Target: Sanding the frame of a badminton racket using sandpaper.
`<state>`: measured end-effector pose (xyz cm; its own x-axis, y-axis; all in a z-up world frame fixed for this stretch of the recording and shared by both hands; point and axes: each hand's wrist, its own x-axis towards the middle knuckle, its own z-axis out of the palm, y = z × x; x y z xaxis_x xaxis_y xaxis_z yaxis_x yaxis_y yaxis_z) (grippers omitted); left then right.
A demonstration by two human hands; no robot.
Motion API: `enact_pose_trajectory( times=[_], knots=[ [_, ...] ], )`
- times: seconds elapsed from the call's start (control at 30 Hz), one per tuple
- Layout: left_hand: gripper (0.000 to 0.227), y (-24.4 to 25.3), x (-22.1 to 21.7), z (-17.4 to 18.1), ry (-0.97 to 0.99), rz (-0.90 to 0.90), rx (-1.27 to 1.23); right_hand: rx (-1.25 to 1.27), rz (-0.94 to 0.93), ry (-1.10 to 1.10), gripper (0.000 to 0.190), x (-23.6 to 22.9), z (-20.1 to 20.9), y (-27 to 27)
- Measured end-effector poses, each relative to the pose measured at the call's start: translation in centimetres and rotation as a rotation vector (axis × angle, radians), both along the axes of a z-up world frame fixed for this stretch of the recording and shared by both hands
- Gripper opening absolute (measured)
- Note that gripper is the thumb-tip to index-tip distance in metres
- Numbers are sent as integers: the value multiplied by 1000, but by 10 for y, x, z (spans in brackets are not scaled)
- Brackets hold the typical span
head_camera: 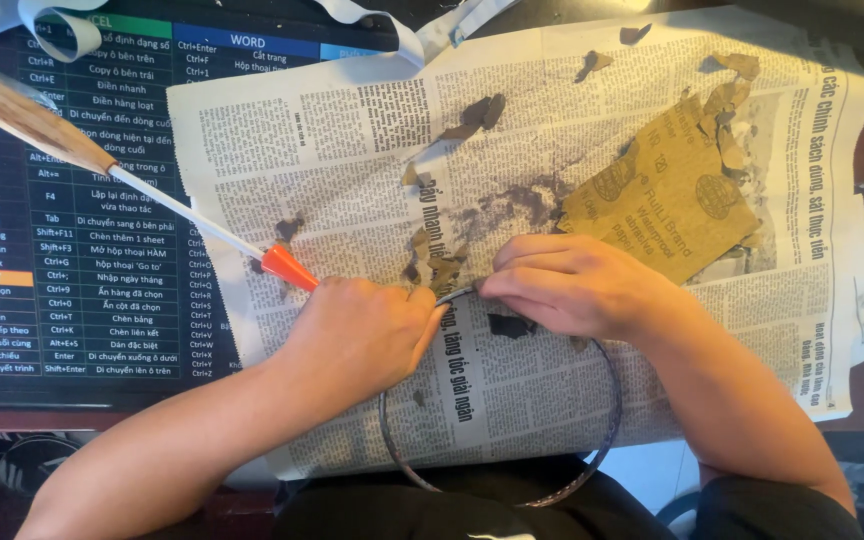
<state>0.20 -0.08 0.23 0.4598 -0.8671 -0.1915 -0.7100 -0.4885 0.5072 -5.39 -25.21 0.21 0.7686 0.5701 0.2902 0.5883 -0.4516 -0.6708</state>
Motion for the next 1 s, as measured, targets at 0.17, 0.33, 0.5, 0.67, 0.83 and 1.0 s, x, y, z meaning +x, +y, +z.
enact_pose_trajectory(
  times=[0.17, 0.33, 0.5, 0.67, 0.83, 1.0],
  knots=[
    [33, 0, 0, -3, -12, 1, 6, 1, 49, -57, 29, 3, 3, 7],
    [35, 0, 4, -1, 31, -15, 30, -8, 38, -36, 26, -2, -1, -5],
    [36, 0, 6, -3, -23, -6, -23, -16, 63, -95, 27, 4, 1, 6],
    [39, -3, 10, 1, -21, -44, 43, -34, 20, -66, 27, -1, 2, 1],
    [35, -2, 19, 8, -76, -66, -18, -49, -35, -7, 26, -1, 7, -4],
    [27, 3, 28, 16, 63, -134, -163, -8, -181, 195, 21, -6, -6, -10]
  ],
)
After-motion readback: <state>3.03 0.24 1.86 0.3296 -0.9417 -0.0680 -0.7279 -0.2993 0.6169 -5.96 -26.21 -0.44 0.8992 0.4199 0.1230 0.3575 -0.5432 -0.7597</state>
